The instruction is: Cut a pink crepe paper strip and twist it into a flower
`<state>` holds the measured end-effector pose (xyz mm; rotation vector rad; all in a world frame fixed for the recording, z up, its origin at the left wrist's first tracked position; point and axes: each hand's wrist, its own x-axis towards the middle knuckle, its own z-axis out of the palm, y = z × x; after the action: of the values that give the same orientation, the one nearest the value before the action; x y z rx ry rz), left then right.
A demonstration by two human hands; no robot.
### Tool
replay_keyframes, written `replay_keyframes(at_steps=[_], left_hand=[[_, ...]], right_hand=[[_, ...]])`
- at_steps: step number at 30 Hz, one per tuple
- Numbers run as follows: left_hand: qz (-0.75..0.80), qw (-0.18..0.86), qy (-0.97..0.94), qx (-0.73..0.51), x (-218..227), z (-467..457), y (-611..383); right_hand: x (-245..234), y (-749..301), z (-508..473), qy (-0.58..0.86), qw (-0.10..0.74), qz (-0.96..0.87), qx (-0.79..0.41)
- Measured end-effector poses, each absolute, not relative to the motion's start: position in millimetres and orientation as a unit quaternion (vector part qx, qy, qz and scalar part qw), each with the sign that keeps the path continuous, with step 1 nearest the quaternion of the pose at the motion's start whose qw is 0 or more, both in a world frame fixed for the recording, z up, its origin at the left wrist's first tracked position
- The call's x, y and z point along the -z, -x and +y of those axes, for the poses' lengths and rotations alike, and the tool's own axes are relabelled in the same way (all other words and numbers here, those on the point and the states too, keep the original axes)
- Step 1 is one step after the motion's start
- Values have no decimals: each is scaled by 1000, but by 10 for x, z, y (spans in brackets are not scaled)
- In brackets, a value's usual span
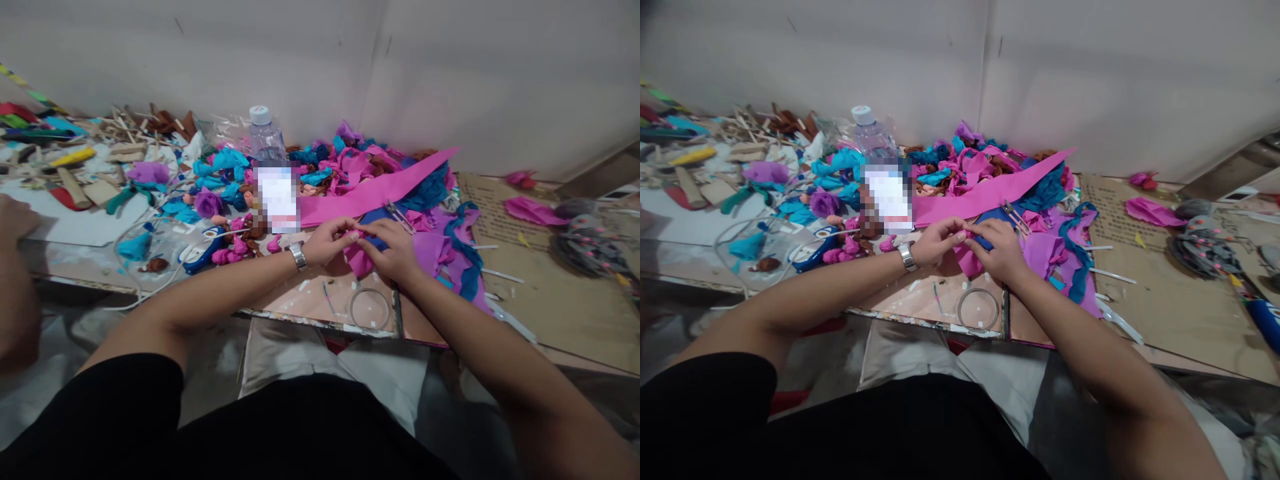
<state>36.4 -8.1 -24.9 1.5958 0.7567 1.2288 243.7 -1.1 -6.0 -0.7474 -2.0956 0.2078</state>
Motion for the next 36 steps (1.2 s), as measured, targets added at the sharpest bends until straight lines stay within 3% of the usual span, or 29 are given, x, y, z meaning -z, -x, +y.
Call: replay_keyframes(at_steps=[16, 36], left_hand=[[356, 485, -598, -530, 277, 17, -323], [319, 507, -613, -515, 277, 16, -303]], right_hand=[[119, -2452, -22, 327, 433, -828, -143], [78, -2435, -29, 330, 456, -818, -119]])
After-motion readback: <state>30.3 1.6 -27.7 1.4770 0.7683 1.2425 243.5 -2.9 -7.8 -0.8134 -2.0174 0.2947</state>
